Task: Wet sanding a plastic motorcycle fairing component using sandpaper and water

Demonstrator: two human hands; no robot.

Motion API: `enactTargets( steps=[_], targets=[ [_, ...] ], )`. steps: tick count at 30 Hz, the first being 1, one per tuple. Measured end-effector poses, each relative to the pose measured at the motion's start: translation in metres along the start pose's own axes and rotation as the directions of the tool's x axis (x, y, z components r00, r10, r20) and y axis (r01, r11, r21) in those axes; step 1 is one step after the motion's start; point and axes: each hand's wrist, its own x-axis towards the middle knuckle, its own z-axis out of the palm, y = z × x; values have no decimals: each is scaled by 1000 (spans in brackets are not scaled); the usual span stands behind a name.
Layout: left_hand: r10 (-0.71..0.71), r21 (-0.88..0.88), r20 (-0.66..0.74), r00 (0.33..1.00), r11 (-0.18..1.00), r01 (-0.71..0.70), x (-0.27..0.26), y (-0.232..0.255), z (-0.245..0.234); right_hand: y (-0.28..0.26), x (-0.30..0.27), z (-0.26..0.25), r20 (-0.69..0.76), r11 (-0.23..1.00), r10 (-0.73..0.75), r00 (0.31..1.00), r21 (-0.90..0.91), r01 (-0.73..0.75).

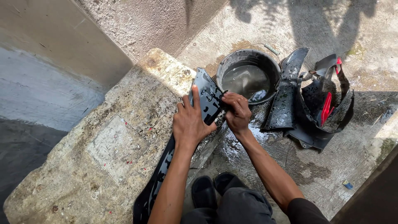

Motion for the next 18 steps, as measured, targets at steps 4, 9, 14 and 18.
enactTargets(
  steps=[4, 9, 14, 18],
  targets=[
    [-8, 3, 1, 1000, 1000, 8, 0, 1, 5, -61, 3, -9, 115, 993, -58, 992, 111, 45],
    [-16, -6, 45, 999, 1000, 16, 1, 1, -1, 8, -9, 2, 18, 991, -15, 1000, 130, 13],
    [-18, 0, 61, 998, 1000, 18, 0, 2, -1, 15, 46, -29, 259, 933, 311, 915, 99, -345],
    [-20, 33, 64, 998, 999, 18, 1, 0, 1, -27, 137, -76, 508, 791, 408, 759, 218, -571]
  ],
)
